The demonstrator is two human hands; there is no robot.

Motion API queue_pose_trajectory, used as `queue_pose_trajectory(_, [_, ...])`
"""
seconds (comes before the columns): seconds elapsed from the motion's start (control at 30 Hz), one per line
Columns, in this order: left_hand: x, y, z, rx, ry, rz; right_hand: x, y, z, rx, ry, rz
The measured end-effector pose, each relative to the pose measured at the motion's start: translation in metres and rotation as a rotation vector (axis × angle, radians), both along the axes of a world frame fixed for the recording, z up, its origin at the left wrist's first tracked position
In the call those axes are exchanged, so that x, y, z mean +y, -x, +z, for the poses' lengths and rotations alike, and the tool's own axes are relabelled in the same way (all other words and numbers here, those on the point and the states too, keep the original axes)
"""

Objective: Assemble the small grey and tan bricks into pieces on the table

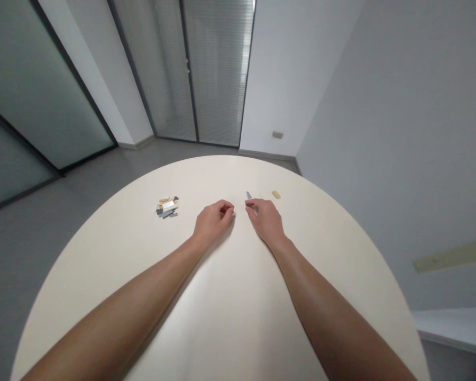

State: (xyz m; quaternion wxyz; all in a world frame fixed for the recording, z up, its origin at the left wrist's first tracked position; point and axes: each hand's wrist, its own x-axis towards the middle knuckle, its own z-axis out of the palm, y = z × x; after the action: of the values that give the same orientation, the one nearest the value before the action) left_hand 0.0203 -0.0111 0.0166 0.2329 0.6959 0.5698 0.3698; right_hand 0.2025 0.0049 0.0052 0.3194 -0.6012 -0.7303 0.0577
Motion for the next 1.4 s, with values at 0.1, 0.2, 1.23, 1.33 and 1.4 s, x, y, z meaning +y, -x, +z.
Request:
queue_pose_trajectory(0.1, [-0.0005,0.0000,0.0000,-0.007,-0.005,-0.001,0.0000,0.0000,-0.0009,0.015,-0.011,-0.007])
queue_pose_trajectory(0.2, [-0.0006,0.0001,-0.0004,-0.013,-0.011,-0.004,-0.0005,0.0004,-0.0011,0.031,-0.031,0.000])
queue_pose_trajectory(1.23, [0.0013,0.0005,-0.0037,0.020,-0.021,-0.005,-0.0024,0.0040,-0.0018,-0.136,-0.002,0.206])
queue_pose_trajectory(1.33, [0.0012,0.0002,-0.0032,0.024,-0.020,-0.007,-0.0033,0.0045,-0.0013,-0.140,0.000,0.194])
queue_pose_trajectory(1.4, [0.0008,0.0000,-0.0026,0.023,-0.018,-0.008,-0.0034,0.0046,-0.0016,-0.132,-0.001,0.186])
